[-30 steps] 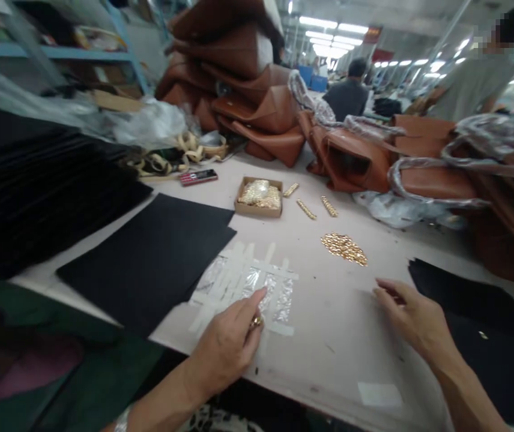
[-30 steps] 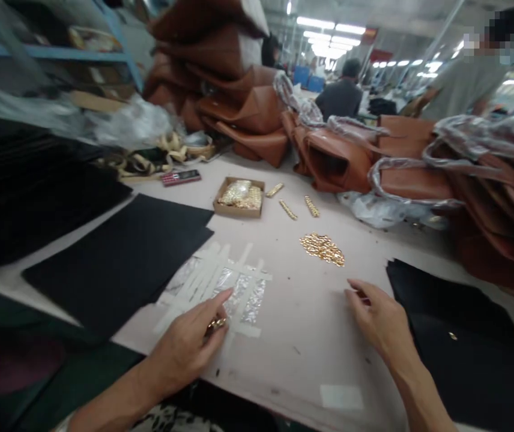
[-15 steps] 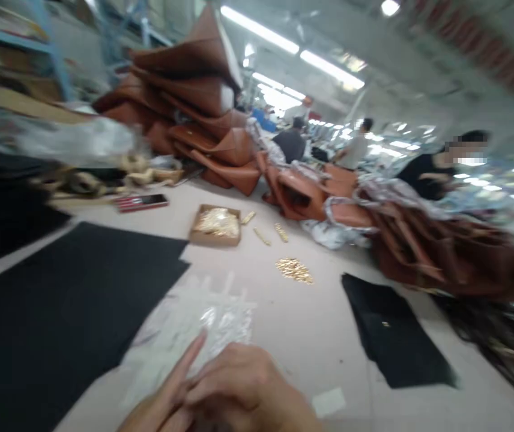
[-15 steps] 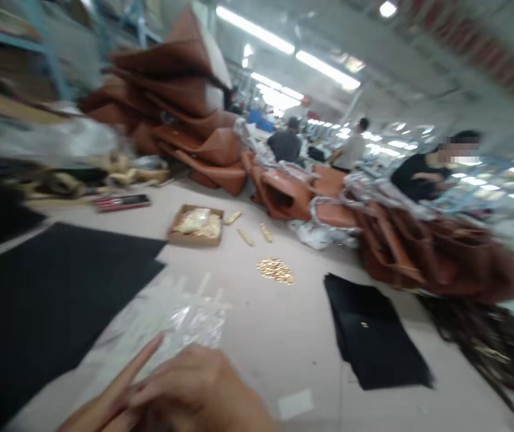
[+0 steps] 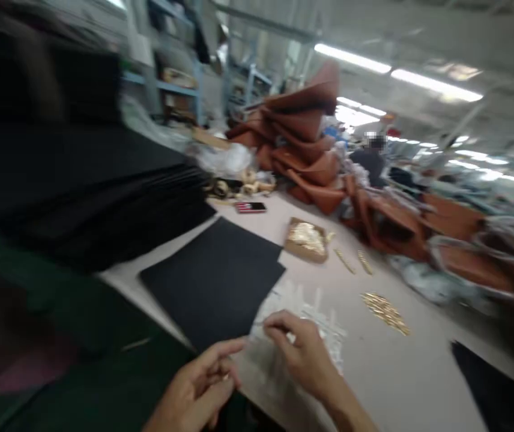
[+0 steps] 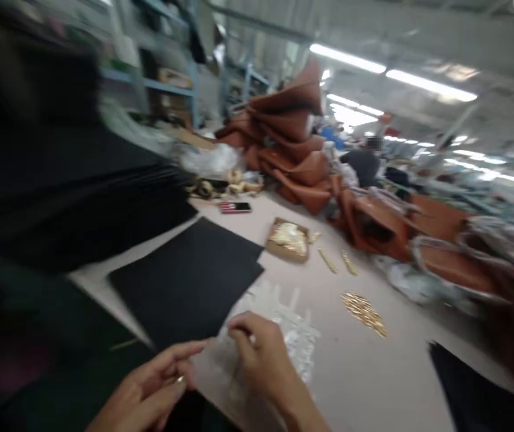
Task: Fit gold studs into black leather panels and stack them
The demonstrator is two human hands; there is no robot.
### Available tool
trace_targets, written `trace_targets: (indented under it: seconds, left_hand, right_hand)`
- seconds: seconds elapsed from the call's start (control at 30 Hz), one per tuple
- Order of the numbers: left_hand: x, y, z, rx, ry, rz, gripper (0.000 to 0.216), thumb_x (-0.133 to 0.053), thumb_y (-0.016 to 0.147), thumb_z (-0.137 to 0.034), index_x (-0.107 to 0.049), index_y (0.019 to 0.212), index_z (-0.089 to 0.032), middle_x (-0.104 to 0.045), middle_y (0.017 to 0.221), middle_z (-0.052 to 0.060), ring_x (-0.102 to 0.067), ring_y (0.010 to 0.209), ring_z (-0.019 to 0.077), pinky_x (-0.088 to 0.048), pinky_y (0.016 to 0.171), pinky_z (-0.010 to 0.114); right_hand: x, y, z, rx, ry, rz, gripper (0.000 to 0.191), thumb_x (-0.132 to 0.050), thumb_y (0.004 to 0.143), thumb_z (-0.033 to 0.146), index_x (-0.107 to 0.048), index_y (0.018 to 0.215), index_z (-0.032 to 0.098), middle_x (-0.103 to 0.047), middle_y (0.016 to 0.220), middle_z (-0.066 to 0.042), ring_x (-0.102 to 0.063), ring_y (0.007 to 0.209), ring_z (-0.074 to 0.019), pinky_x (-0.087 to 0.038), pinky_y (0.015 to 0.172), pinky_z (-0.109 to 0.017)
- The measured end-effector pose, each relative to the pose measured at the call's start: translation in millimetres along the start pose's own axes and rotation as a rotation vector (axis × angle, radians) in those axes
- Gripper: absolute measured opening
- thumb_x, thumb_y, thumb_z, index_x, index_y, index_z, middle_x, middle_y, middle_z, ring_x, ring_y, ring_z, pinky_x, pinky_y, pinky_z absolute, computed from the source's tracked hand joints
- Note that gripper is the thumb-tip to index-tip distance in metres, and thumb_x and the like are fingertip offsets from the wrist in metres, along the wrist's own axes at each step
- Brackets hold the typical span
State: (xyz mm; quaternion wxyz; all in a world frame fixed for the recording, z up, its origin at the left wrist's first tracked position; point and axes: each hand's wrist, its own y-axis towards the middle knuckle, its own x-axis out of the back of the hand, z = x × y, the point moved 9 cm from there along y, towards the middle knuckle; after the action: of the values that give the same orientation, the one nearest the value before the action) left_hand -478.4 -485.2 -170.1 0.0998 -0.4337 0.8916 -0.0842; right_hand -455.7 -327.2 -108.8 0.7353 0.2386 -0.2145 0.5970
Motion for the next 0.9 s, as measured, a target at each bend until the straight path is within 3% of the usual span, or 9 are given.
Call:
trace_targets:
  seconds: [0.1, 0.23, 0.37, 0.5, 0.57, 0.63, 0.73, 0.8, 0.9]
  left_hand:
    - [43.7, -23.1, 11.8, 0.111, -0.130, -0.129, 0.049, -0.068, 0.075, -0.050, -0.065, 0.113, -0.020, -0.064, 0.084, 0.002, -0.044, 0.054, 0.0085, -0.032, 0.046, 0.021]
    - [66.2, -31.4, 29.0, 0.173, -0.172, -0.255, 0.048, -0.067, 0.074, -0.050, -0.064, 0.110, -0.018, -0.060, 0.079, 0.000, -0.035, 0.049, 0.0061, -0.025, 0.044, 0.020]
    - [85.7, -35.9, 43.9, 0.188, -0.167, -0.410, 0.043, -0.064, 0.080, -0.052, -0.062, 0.106, -0.018, -0.058, 0.079, -0.002, -0.033, 0.049, 0.0050, -0.022, 0.043, 0.019]
    - [97.5, -33.8, 41.2, 0.134, -0.236, -0.476, 0.039, -0.070, 0.078, -0.053, -0.062, 0.094, -0.017, -0.054, 0.068, -0.006, -0.036, 0.050, 0.0052, -0.028, 0.044, 0.016]
    - [91.3, -30.1, 36.7, 0.102, -0.312, -0.425, 0.039, -0.072, 0.078, -0.051, -0.064, 0.096, -0.017, -0.060, 0.072, -0.004, -0.047, 0.055, 0.0070, -0.039, 0.050, 0.017]
    - [77.7, -27.6, 33.8, 0.089, -0.406, -0.343, 0.041, -0.073, 0.079, -0.047, -0.065, 0.106, -0.017, -0.069, 0.087, 0.002, -0.062, 0.074, 0.0133, -0.052, 0.069, 0.023]
    - [61.8, -29.5, 37.5, 0.095, -0.514, -0.328, 0.045, -0.074, 0.080, -0.041, -0.064, 0.118, -0.018, -0.072, 0.108, 0.007, -0.064, 0.106, 0.0243, -0.051, 0.094, 0.036]
    - [54.8, -31.6, 45.5, 0.130, -0.556, -0.343, 0.046, -0.074, 0.079, -0.040, -0.065, 0.118, -0.018, -0.072, 0.111, 0.008, -0.064, 0.108, 0.0260, -0.051, 0.095, 0.038]
    - [44.5, -32.1, 60.1, 0.237, -0.581, -0.283, 0.045, -0.074, 0.078, -0.045, -0.069, 0.113, -0.017, -0.074, 0.097, 0.008, -0.068, 0.085, 0.0242, -0.055, 0.082, 0.039]
  right_hand:
    - [-22.4, 53.7, 11.0, 0.190, -0.044, -0.037, 0.015, -0.054, 0.093, 0.023, -0.069, 0.098, 0.021, -0.072, 0.090, -0.002, -0.066, 0.083, -0.0177, -0.049, 0.076, -0.027]
    - [-56.3, 93.4, 33.2, 0.397, -0.286, 0.029, 0.019, -0.046, 0.097, 0.020, -0.065, 0.097, 0.020, -0.070, 0.090, -0.005, -0.062, 0.087, -0.0209, -0.048, 0.081, -0.032]
    - [-80.8, 92.6, 39.4, 0.502, -0.469, 0.137, 0.023, -0.041, 0.100, 0.019, -0.062, 0.092, 0.020, -0.068, 0.085, -0.006, -0.058, 0.084, -0.0218, -0.047, 0.078, -0.033]
    - [-77.2, 57.5, 34.1, 0.525, -0.386, 0.255, 0.023, -0.038, 0.101, 0.019, -0.060, 0.093, 0.021, -0.067, 0.086, -0.005, -0.057, 0.081, -0.0201, -0.046, 0.075, -0.033]
    - [-70.0, 36.5, 29.7, 0.473, -0.281, 0.317, 0.022, -0.040, 0.101, 0.020, -0.061, 0.094, 0.022, -0.066, 0.086, -0.004, -0.058, 0.082, -0.0190, -0.046, 0.075, -0.032]
    - [-63.7, 20.9, 23.1, 0.371, -0.158, 0.355, 0.020, -0.043, 0.100, 0.023, -0.063, 0.095, 0.024, -0.066, 0.087, -0.002, -0.059, 0.084, -0.0176, -0.047, 0.075, -0.030]
    - [-61.3, 13.2, 3.1, 0.121, -0.007, 0.351, 0.015, -0.052, 0.098, 0.030, -0.066, 0.096, 0.025, -0.068, 0.088, -0.001, -0.063, 0.081, -0.0157, -0.049, 0.073, -0.028]
    - [-66.3, 14.5, -14.9, -0.089, 0.111, 0.343, 0.016, -0.059, 0.093, 0.036, -0.067, 0.100, 0.023, -0.069, 0.085, -0.001, -0.064, 0.074, -0.0150, -0.052, 0.067, -0.027]
    - [-81.2, 18.3, -28.9, -0.305, 0.319, 0.362, 0.028, -0.068, 0.084, 0.044, -0.070, 0.095, 0.018, -0.068, 0.075, -0.001, -0.064, 0.065, -0.0143, -0.055, 0.061, -0.026]
